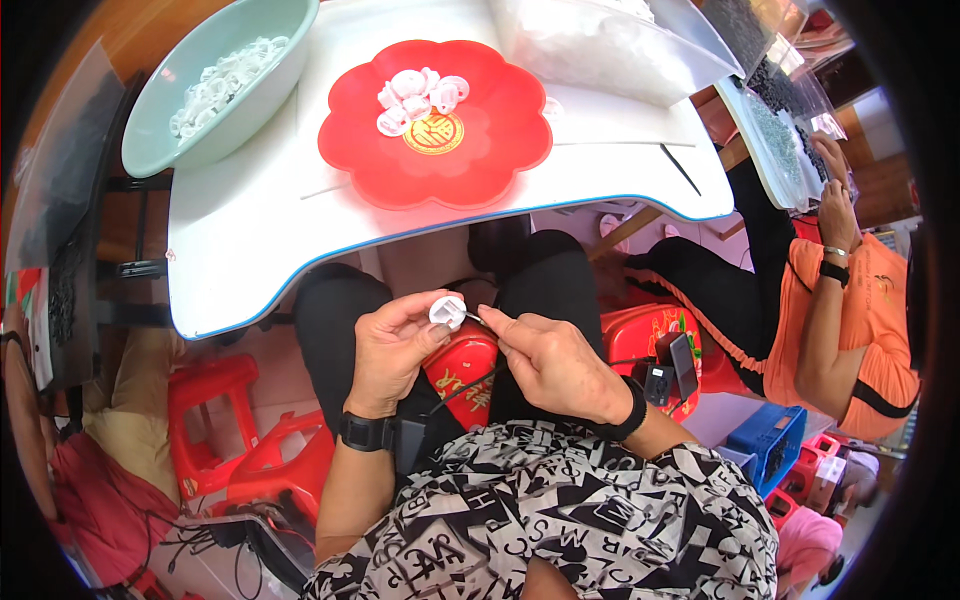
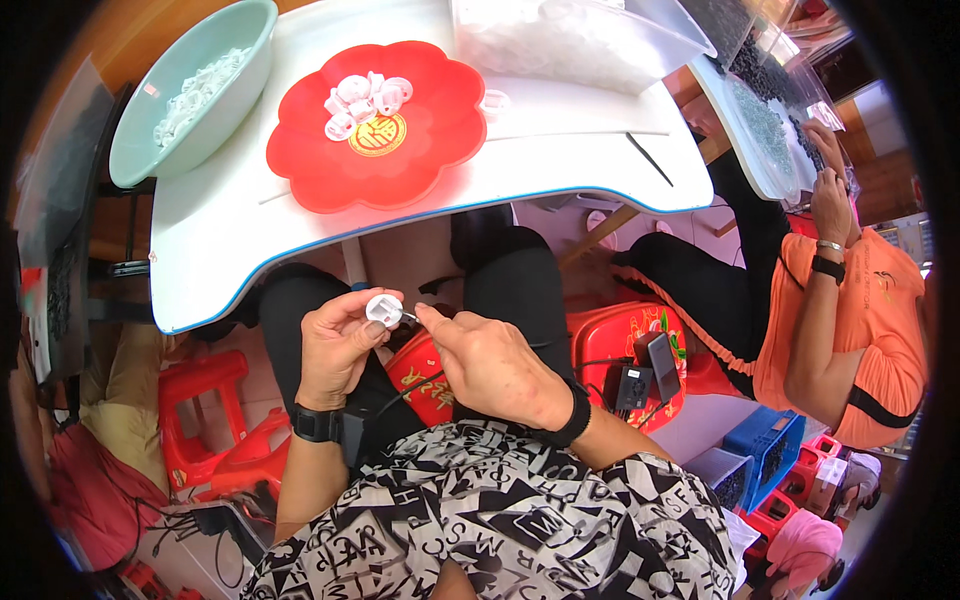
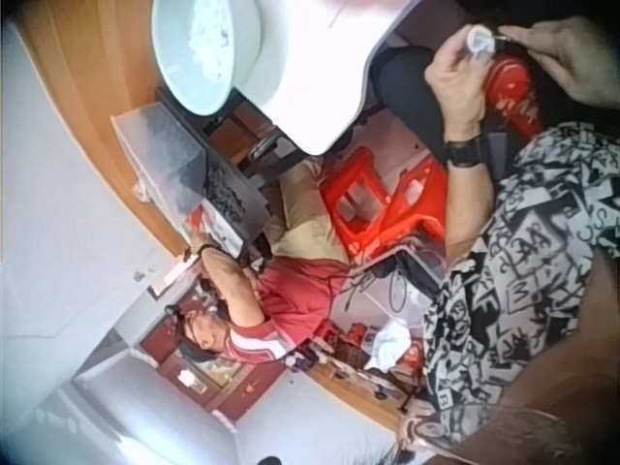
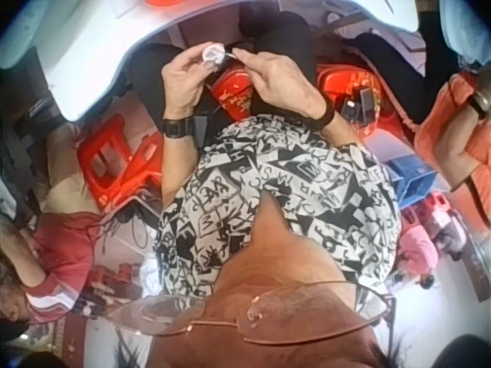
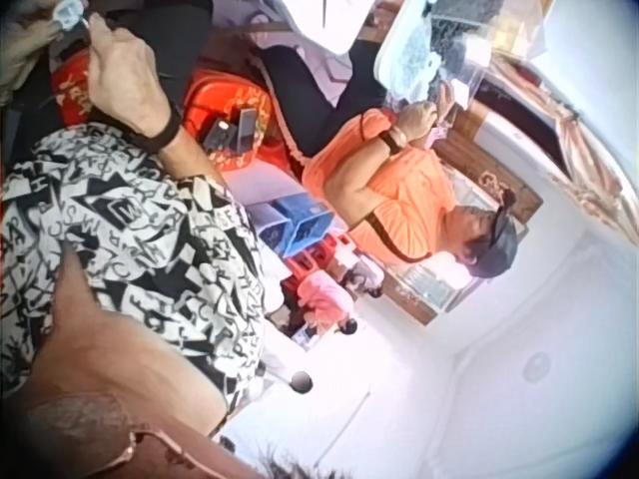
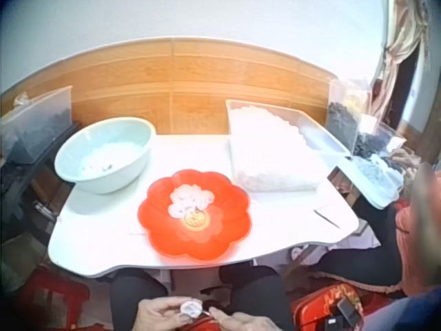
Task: Assembling small plastic components using a pick tool in a manufacturing setting.
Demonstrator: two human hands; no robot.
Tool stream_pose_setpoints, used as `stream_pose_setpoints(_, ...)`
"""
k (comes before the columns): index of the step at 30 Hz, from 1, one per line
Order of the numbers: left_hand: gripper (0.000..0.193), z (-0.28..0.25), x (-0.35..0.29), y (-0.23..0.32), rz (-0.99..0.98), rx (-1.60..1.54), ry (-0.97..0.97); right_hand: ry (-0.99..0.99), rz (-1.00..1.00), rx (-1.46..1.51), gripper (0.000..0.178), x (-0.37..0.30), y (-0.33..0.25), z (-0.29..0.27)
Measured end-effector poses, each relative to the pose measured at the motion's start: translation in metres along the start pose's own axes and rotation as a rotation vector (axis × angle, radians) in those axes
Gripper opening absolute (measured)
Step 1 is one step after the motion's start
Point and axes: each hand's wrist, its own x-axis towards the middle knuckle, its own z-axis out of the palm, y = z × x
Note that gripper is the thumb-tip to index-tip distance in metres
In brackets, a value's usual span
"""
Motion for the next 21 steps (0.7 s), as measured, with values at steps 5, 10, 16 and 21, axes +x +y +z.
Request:
stream_pose_setpoints(5, 0.033, -0.0003, 0.0006, -0.0004, -0.010, 0.000, -0.017, 0.001, 0.024, -0.107, 0.044, -0.0001, -0.0065, 0.0001)
stream_pose_setpoints(10, 0.033, -0.0007, -0.0002, -0.0018, -0.020, 0.021, -0.012, -0.015, 0.036, -0.151, 0.044, 0.0011, -0.0083, 0.0005)
stream_pose_setpoints(16, 0.033, -0.0004, 0.0002, -0.0021, -0.012, 0.024, -0.008, -0.010, 0.030, -0.140, 0.045, 0.0021, -0.0072, 0.0016)
stream_pose_setpoints(21, 0.031, -0.0023, -0.0008, -0.0052, 0.021, 0.096, -0.009, -0.010, 0.011, -0.134, 0.045, 0.0034, -0.0058, 0.0034)
